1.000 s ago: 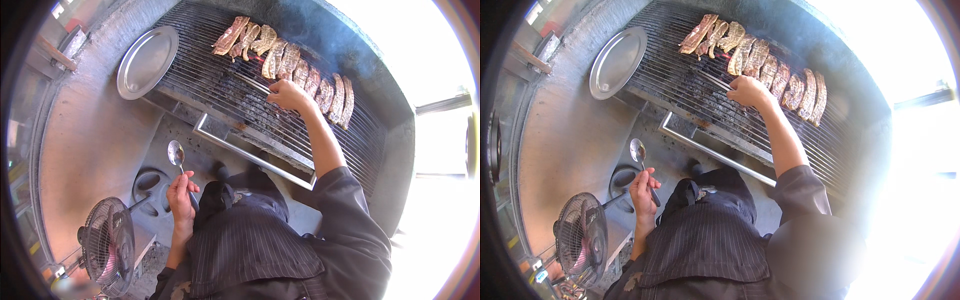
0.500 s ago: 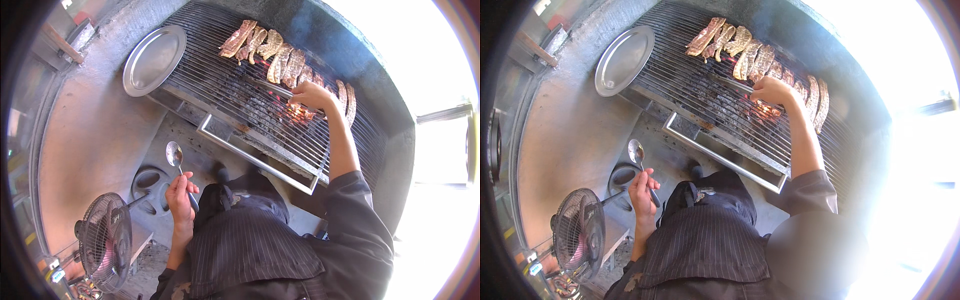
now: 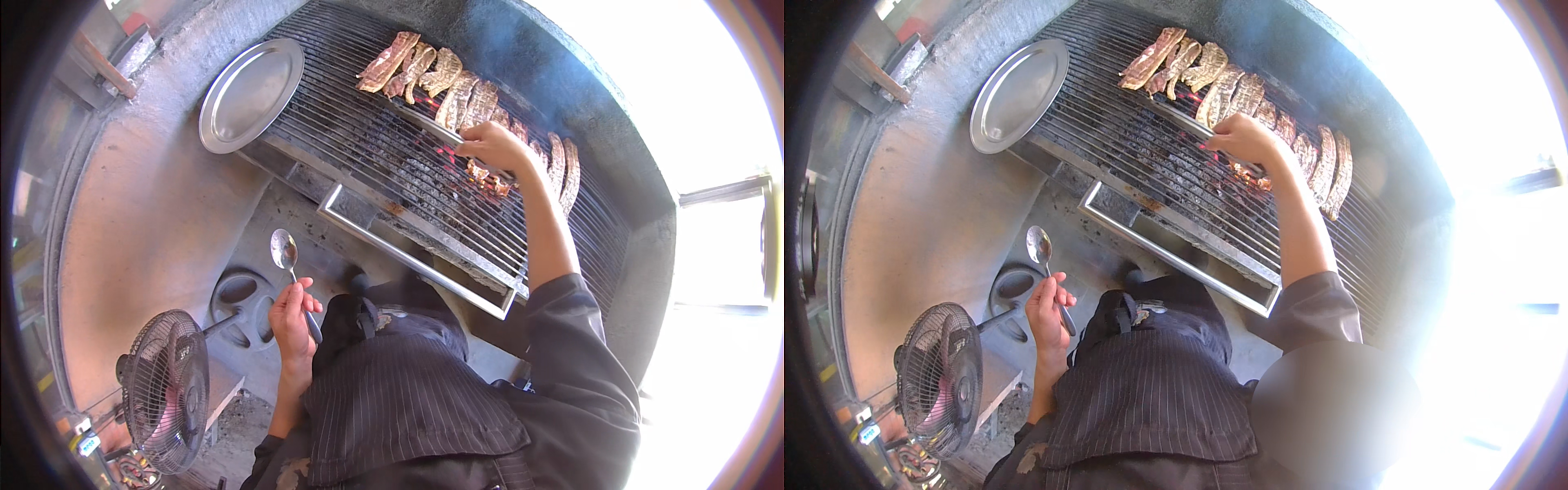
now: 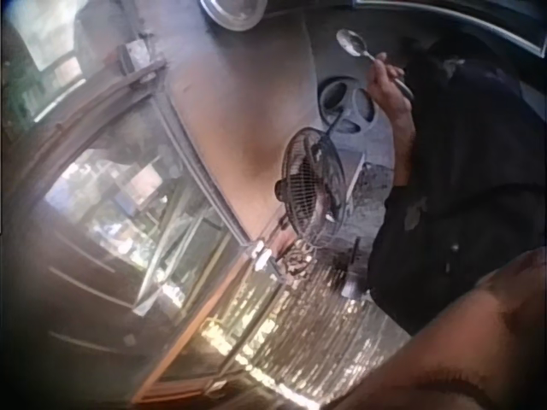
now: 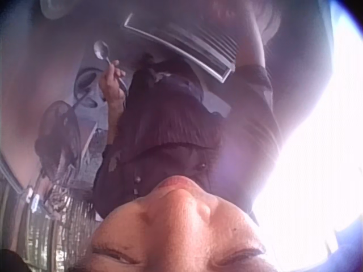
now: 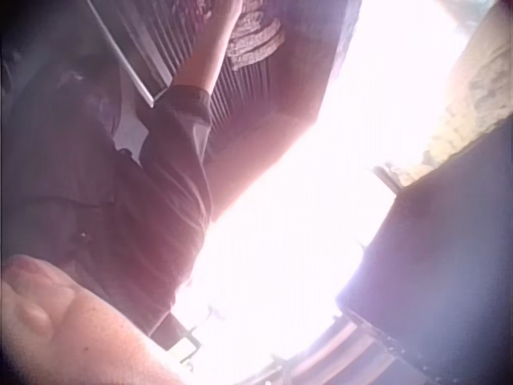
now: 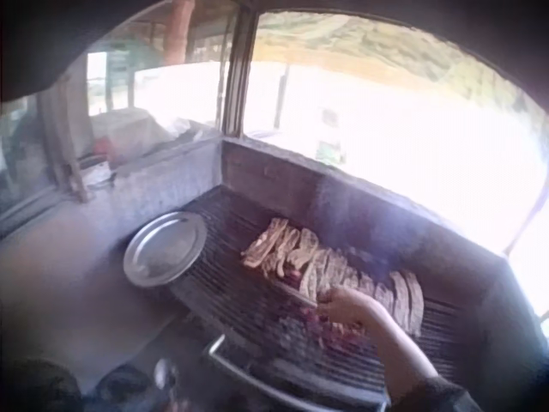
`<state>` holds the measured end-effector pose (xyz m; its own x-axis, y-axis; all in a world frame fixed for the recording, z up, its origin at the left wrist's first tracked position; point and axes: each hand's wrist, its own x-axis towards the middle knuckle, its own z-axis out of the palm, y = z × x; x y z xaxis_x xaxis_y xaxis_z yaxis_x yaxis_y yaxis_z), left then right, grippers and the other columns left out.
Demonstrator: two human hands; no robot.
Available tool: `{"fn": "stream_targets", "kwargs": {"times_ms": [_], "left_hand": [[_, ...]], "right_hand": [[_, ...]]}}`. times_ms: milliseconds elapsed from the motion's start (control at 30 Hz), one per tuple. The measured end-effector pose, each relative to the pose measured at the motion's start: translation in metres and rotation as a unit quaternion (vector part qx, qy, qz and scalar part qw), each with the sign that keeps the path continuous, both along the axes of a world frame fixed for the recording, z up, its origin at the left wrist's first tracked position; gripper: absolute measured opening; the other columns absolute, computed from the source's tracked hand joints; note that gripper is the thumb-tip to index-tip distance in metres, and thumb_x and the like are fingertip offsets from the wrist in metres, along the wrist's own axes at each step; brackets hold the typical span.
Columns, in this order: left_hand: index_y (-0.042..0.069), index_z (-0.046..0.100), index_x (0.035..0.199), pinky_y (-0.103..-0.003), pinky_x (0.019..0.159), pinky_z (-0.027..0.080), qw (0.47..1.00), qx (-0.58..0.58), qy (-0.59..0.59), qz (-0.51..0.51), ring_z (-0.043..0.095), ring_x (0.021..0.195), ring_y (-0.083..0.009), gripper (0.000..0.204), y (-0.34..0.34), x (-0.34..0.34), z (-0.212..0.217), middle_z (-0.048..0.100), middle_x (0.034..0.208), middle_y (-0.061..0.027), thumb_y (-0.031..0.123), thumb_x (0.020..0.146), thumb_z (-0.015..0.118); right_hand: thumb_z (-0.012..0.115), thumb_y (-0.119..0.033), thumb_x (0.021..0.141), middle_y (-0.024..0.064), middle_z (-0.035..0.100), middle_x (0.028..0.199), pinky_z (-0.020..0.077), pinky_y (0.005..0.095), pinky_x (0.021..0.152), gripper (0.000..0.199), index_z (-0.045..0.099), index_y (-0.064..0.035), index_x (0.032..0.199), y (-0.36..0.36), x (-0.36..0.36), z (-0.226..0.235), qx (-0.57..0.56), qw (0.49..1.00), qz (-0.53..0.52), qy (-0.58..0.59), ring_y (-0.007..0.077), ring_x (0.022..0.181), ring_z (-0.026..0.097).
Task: The person grills several strips of meat on a charcoal grill, using tongs to flip and rearrange the pieces. They occasionally use a spoon to baste the meat and transfer cooked pieces to a metal plate beside the grill.
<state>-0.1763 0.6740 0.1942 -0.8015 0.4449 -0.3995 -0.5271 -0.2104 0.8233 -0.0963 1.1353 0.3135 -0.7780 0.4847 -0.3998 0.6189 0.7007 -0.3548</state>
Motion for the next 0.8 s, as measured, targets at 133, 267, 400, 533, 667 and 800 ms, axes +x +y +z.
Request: {"fn": "stream_targets", "kwargs": {"times_ms": [133, 267, 400, 533, 667, 800], "left_hand": [[-0.004, 0.071, 0.107, -0.029, 0.065, 0.049, 1.000, 0.007, 0.013, 0.009, 0.052, 0.066, -0.0107, 0.025, 0.000, 0.000, 0.008, 0.053, 0.070, 0.0004, 0.017, 0.105, 0.058], [-0.005, 0.071, 0.107, -0.029, 0.065, 0.049, 0.999, -0.020, 0.005, 0.042, 0.052, 0.066, -0.0106, 0.026, 0.002, -0.001, 0.004, 0.053, 0.070, 0.0006, 0.017, 0.105, 0.058], [-0.005, 0.071, 0.106, -0.029, 0.065, 0.049, 1.000, 0.020, 0.008, 0.010, 0.052, 0.066, -0.0101, 0.026, 0.011, 0.000, 0.005, 0.053, 0.070, 0.0004, 0.017, 0.105, 0.058], [-0.005, 0.071, 0.107, -0.028, 0.065, 0.049, 1.000, 0.005, 0.010, -0.006, 0.052, 0.065, -0.0101, 0.025, 0.028, -0.002, 0.013, 0.053, 0.069, 0.0002, 0.016, 0.105, 0.058], [-0.004, 0.071, 0.107, -0.028, 0.065, 0.049, 0.998, 0.014, 0.017, -0.066, 0.053, 0.064, -0.0106, 0.025, 0.049, -0.002, 0.015, 0.053, 0.068, 0.0000, 0.016, 0.105, 0.058], [-0.002, 0.071, 0.107, -0.029, 0.066, 0.049, 0.994, 0.026, 0.034, -0.098, 0.054, 0.064, -0.0125, 0.026, 0.062, 0.002, 0.020, 0.053, 0.068, 0.0001, 0.019, 0.106, 0.057]], "right_hand": [[0.075, -0.033, 0.083, 0.0188, 0.074, 0.086, 0.0567, 0.0440, 0.077, 0.035, 0.076, -0.0037, 0.101, -0.009, 0.024, -0.026, 0.032, 0.999, -0.029, -0.014, 0.0291, 0.077, 0.072], [0.070, -0.033, 0.088, 0.0218, 0.071, 0.084, 0.0541, 0.0485, 0.077, 0.030, 0.073, -0.0072, 0.101, -0.070, 0.061, -0.029, 0.036, 0.982, -0.163, 0.083, 0.0358, 0.079, 0.072], [0.065, -0.035, 0.091, 0.0244, 0.070, 0.086, 0.0527, 0.0521, 0.079, 0.032, 0.069, -0.0071, 0.106, -0.085, 0.089, -0.104, 0.090, 0.990, -0.095, 0.056, 0.0448, 0.086, 0.069], [0.064, -0.034, 0.091, 0.0249, 0.070, 0.087, 0.0528, 0.0522, 0.080, 0.030, 0.068, -0.0074, 0.104, -0.118, 0.068, -0.073, 0.027, 0.962, -0.232, 0.144, 0.0441, 0.089, 0.069], [0.062, -0.034, 0.093, 0.0246, 0.070, 0.084, 0.0532, 0.0530, 0.079, 0.031, 0.068, -0.0063, 0.105, -0.119, 0.052, -0.126, 0.047, 0.977, -0.153, 0.137, 0.0449, 0.087, 0.069], [0.062, -0.034, 0.093, 0.0249, 0.071, 0.087, 0.0533, 0.0534, 0.081, 0.032, 0.066, -0.0025, 0.100, -0.139, 0.051, -0.124, -0.035, 0.952, -0.241, 0.186, 0.0459, 0.088, 0.069]]}}
